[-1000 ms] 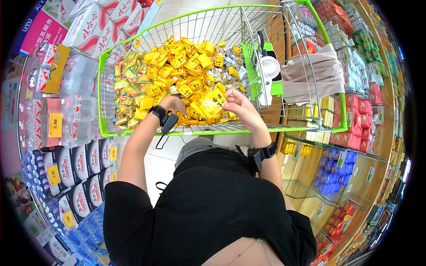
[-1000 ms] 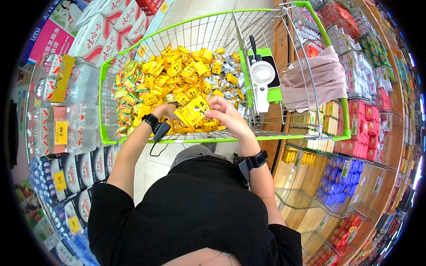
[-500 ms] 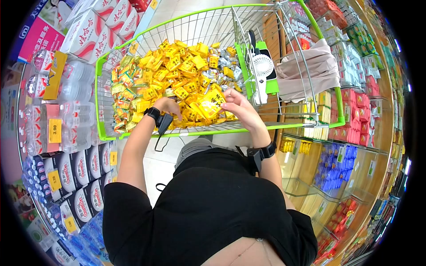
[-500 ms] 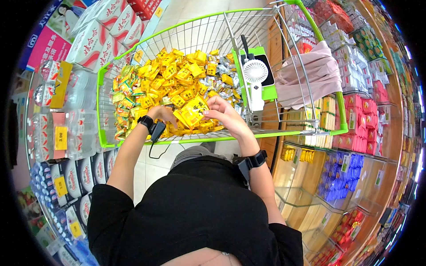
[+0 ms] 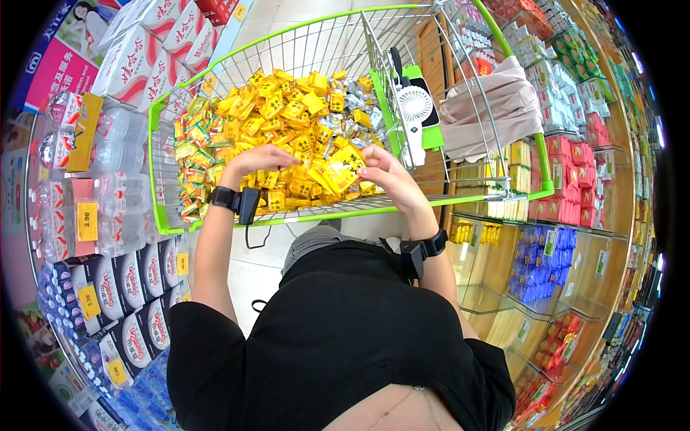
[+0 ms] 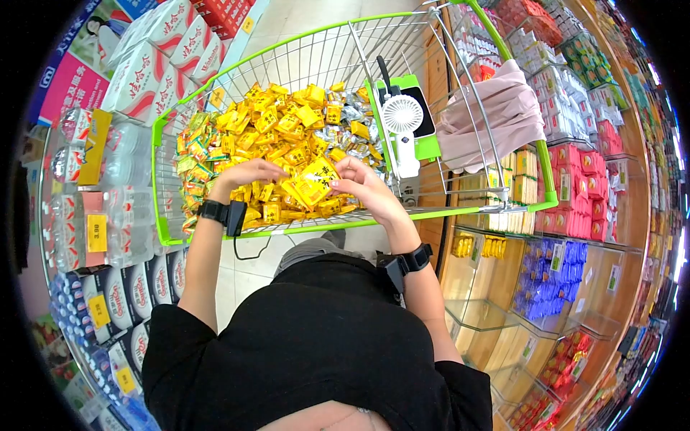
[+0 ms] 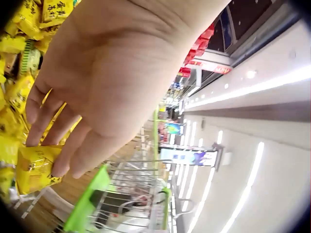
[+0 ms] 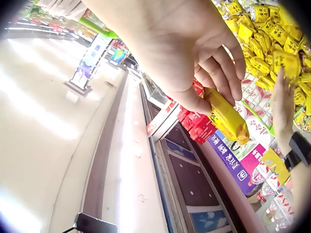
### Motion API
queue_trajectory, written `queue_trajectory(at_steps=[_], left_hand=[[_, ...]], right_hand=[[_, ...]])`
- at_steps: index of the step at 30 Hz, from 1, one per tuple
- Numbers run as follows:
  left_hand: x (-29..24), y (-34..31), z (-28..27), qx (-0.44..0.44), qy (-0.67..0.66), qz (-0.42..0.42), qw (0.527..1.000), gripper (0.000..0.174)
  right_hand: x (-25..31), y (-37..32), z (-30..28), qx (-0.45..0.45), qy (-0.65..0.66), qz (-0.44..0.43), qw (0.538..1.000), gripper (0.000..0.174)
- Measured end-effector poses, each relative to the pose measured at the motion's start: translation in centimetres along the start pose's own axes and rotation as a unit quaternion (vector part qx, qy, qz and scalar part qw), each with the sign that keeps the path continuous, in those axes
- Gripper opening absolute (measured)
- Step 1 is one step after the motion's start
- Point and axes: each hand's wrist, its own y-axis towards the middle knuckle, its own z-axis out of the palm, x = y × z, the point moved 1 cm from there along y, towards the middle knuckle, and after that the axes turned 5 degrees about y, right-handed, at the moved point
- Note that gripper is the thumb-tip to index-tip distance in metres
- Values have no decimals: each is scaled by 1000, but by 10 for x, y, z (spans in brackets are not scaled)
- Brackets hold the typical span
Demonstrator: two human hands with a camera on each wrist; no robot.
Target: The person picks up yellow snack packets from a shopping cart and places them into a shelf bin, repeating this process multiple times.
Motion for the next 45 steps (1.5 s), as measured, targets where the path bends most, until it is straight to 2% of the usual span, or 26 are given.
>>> queue_trajectory(at_steps=[2, 3, 4, 7, 16, 26, 29, 31, 34, 36, 38, 45], left_hand=[[-30, -22, -9, -72, -151, 51, 985, 32], [-36, -30, -12, -83, -161, 73, 981, 28], [-45, -38, -15, -85, -162, 72, 981, 28], [-76, -62, -17, -144, -115, 144, 972, 27], [-116, -96, -8, -122, -122, 205, 963, 25], [-119, -98, -3, -131, -89, 243, 957, 25], [-114, -91, -3, -121, -108, 217, 963, 25], [-108, -81, -2, -138, -118, 169, 969, 26], [-113, -68, 6, -166, -72, 155, 971, 25], [-122, -58, 13, -158, -65, 176, 969, 24], [-134, -48, 21, -150, -72, 232, 958, 23], [-175, -32, 43, -125, -96, 228, 961, 19]], right_hand=[[0, 0, 1, 1, -1, 0, 1000, 15], [0, 0, 1, 2, -7, 0, 1000, 14], [0, 0, 1, 4, -13, 0, 1000, 14], [1, 1, 3, 4, -13, 4, 1000, 15], [7, -2, 10, 35, -39, -3, 999, 15], [8, -11, 12, 37, -40, 10, 998, 16], [9, -16, 12, 23, -43, -4, 999, 16], [11, -19, 12, 38, -36, 1, 999, 15], [12, -27, 8, 36, -36, -7, 999, 15], [13, -33, 5, 28, -33, -12, 999, 15], [14, -40, 3, 15, -23, -20, 999, 16], [20, -71, -12, -42, -17, -56, 997, 16]])
